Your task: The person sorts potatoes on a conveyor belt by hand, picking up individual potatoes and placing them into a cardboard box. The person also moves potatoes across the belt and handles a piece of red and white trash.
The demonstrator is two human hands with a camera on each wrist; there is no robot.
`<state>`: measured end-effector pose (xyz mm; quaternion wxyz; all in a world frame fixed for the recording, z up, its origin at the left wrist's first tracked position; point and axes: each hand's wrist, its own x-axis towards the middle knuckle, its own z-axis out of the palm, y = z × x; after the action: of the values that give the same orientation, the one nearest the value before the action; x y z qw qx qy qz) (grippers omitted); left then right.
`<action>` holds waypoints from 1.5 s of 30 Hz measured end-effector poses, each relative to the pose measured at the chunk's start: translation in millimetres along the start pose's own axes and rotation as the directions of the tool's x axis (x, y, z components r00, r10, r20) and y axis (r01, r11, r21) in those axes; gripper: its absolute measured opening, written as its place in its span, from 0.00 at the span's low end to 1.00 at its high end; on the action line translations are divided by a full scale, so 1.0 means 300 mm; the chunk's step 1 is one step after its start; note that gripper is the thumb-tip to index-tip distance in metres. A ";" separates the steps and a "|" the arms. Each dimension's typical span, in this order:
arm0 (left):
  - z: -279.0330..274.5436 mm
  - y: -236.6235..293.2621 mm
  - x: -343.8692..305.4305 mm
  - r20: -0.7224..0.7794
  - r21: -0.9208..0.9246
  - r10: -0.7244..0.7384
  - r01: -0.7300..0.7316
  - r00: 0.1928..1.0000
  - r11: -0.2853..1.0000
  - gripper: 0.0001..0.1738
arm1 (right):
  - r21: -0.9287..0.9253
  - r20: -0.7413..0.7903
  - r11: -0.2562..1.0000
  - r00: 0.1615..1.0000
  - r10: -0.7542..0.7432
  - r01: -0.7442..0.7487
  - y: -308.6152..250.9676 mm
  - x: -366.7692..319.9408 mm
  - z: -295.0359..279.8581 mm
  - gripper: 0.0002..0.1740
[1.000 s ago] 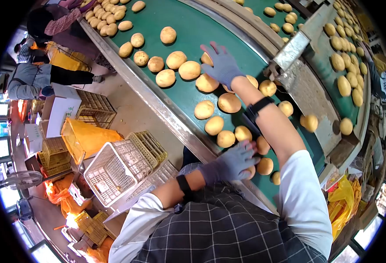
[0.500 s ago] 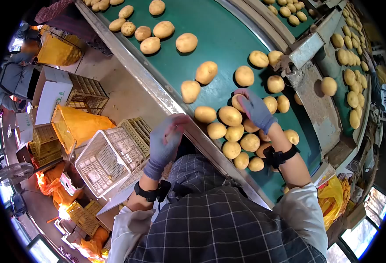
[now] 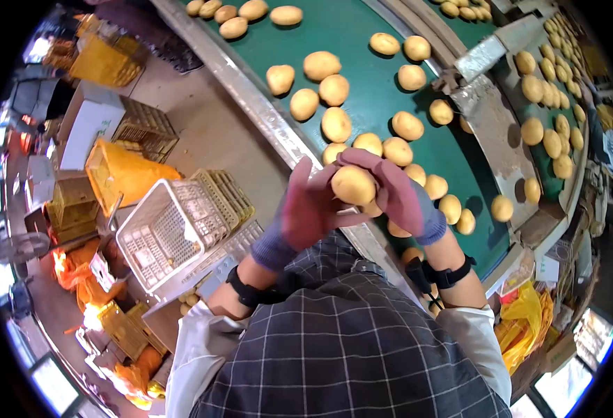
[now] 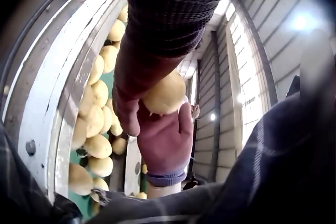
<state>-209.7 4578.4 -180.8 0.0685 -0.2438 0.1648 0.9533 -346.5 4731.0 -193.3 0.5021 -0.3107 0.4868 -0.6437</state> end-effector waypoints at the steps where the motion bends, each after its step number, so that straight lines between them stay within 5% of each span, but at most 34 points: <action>1: -0.033 0.010 -0.003 0.101 -0.077 -0.033 0.041 0.994 0.996 0.48 | 0.164 -0.018 0.986 1.000 0.001 0.002 0.009 0.010 0.012 0.30; 2: -0.069 -0.004 -0.011 0.020 -0.171 -0.003 0.006 1.000 0.985 0.42 | 0.323 -0.034 0.946 0.999 0.015 -0.003 0.017 0.018 0.016 0.30; 3: -0.118 -0.023 -0.023 0.082 0.485 0.253 -0.260 0.964 0.835 0.38 | 0.075 -0.112 0.997 0.993 -0.029 0.038 -0.004 0.036 0.002 0.30; 5: -0.158 -0.020 -0.083 0.036 0.418 0.290 -0.278 0.956 0.865 0.30 | -0.420 -0.247 0.907 0.966 -0.083 -0.030 0.062 0.035 -0.065 0.29; 6: -0.177 -0.018 -0.113 0.013 0.385 0.308 -0.289 0.951 0.877 0.26 | -0.653 -0.233 0.757 0.953 -0.195 -0.005 0.134 0.044 -0.116 0.29; 8: -0.210 -0.005 -0.203 -0.131 0.148 0.225 -0.206 0.965 0.967 0.25 | -0.978 -0.129 0.199 0.926 -0.355 -0.059 0.262 0.036 -0.153 0.30; 9: -0.250 -0.005 -0.252 -0.141 0.240 0.311 -0.272 0.940 0.932 0.24 | -0.989 -0.033 -0.120 0.910 -0.414 -0.090 0.303 0.024 -0.154 0.31; 10: -0.320 -0.015 -0.310 -0.130 0.217 0.390 -0.358 0.911 0.908 0.23 | -0.959 -0.008 -0.255 0.915 -0.404 -0.121 0.317 0.009 -0.154 0.34; 12: -0.494 -0.065 -0.476 -0.125 0.175 0.539 -0.516 0.833 0.838 0.23 | -0.997 -0.056 -0.032 0.912 -0.407 -0.075 0.329 -0.025 -0.165 0.33; 13: -0.556 -0.090 -0.581 -0.243 0.291 0.608 -0.541 0.756 0.789 0.24 | -0.998 -0.056 0.026 0.921 -0.386 -0.050 0.323 -0.033 -0.167 0.32; 15: -0.686 -0.163 -0.787 -0.508 0.473 0.704 -0.523 0.496 0.709 0.25 | -0.979 0.071 -0.202 0.932 -0.355 -0.003 0.334 -0.080 -0.202 0.29; 16: -0.727 -0.174 -0.897 -0.664 0.434 0.662 -0.541 0.348 0.720 0.25 | -0.949 0.129 -0.315 0.935 -0.329 0.020 0.353 -0.107 -0.237 0.28; 18: -0.800 -0.186 -1.146 -0.909 0.261 0.409 -0.659 0.078 0.705 0.24 | -0.984 0.015 -0.173 0.955 -0.298 -0.039 0.350 -0.149 -0.247 0.24; 19: -0.931 -0.271 -1.268 -0.673 0.740 0.728 -0.122 -0.135 0.661 0.23 | -0.992 0.002 -0.119 0.952 -0.306 -0.036 0.344 -0.151 -0.242 0.24; 21: -1.061 -0.345 -1.438 -0.406 0.830 0.905 0.363 -0.131 0.424 0.21 | -0.995 0.007 -0.099 0.942 -0.334 -0.028 0.308 -0.146 -0.228 0.24; 22: -1.115 -0.355 -1.496 -0.516 0.810 0.839 0.222 -0.172 0.543 0.19 | -0.996 0.003 -0.089 0.936 -0.352 -0.030 0.295 -0.149 -0.226 0.24; 25: -0.935 -0.235 -1.390 -0.324 0.788 0.876 0.411 -0.358 0.459 0.21 | -0.995 0.048 -0.103 0.902 -0.429 0.004 0.306 -0.138 -0.206 0.30; 26: -0.894 -0.186 -1.334 -0.321 0.878 0.883 0.243 -0.341 0.413 0.20 | -0.993 0.063 -0.119 0.881 -0.470 0.007 0.297 -0.151 -0.187 0.31; 28: -0.791 -0.061 -1.161 -0.370 0.904 0.878 0.102 -0.303 0.416 0.20 | -0.916 -0.205 -0.243 0.893 -0.402 -0.320 0.336 -0.197 -0.157 0.41; 29: -0.784 -0.011 -1.068 -0.309 0.940 0.921 0.068 -0.235 0.333 0.20 | -0.899 -0.273 -0.232 0.890 -0.366 -0.371 0.328 -0.210 -0.142 0.42; 30: -0.768 0.028 -0.977 -0.242 0.968 0.956 0.026 -0.169 0.249 0.19 | -0.949 -0.244 -0.086 0.878 -0.412 -0.304 0.333 -0.225 -0.155 0.42; 32: -0.699 0.090 -0.779 -0.203 0.970 0.979 -0.131 0.033 0.206 0.19 | -0.932 -0.260 -0.163 0.911 -0.321 -0.323 0.347 -0.284 -0.155 0.39; 34: -0.505 0.167 -0.517 0.133 0.965 0.939 0.174 0.318 -0.196 0.17 | -0.909 -0.299 -0.196 0.903 -0.308 -0.368 0.340 -0.379 -0.135 0.39; 36: -0.419 0.211 -0.368 0.282 0.926 0.845 0.100 0.454 -0.363 0.16 | -0.878 -0.411 -0.110 0.851 -0.326 -0.466 0.371 -0.458 -0.122 0.40; 38: -0.347 0.230 -0.239 0.367 0.884 0.761 0.056 0.535 -0.465 0.17 | -0.858 -0.473 -0.078 0.841 -0.262 -0.507 0.360 -0.540 -0.102 0.44; 40: -0.277 0.239 -0.116 0.424 0.867 0.667 -0.062 0.613 -0.494 0.18 | -0.811 -0.584 0.148 0.778 -0.231 -0.565 0.391 -0.635 -0.106 0.46; 43: -0.218 0.194 0.044 0.524 0.769 0.502 -0.129 0.688 -0.626 0.21 | -0.802 -0.590 0.055 0.776 -0.224 -0.595 0.397 -0.754 -0.086 0.48; 45: -0.199 0.160 0.128 0.584 0.667 0.370 -0.167 0.722 -0.727 0.28 | -0.755 -0.656 0.147 0.727 -0.203 -0.639 0.384 -0.794 -0.068 0.50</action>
<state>-226.8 4514.7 -235.3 -0.1277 -0.0266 0.9672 0.2180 -252.9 4960.8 -287.2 0.0863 -0.2371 0.9556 -0.1525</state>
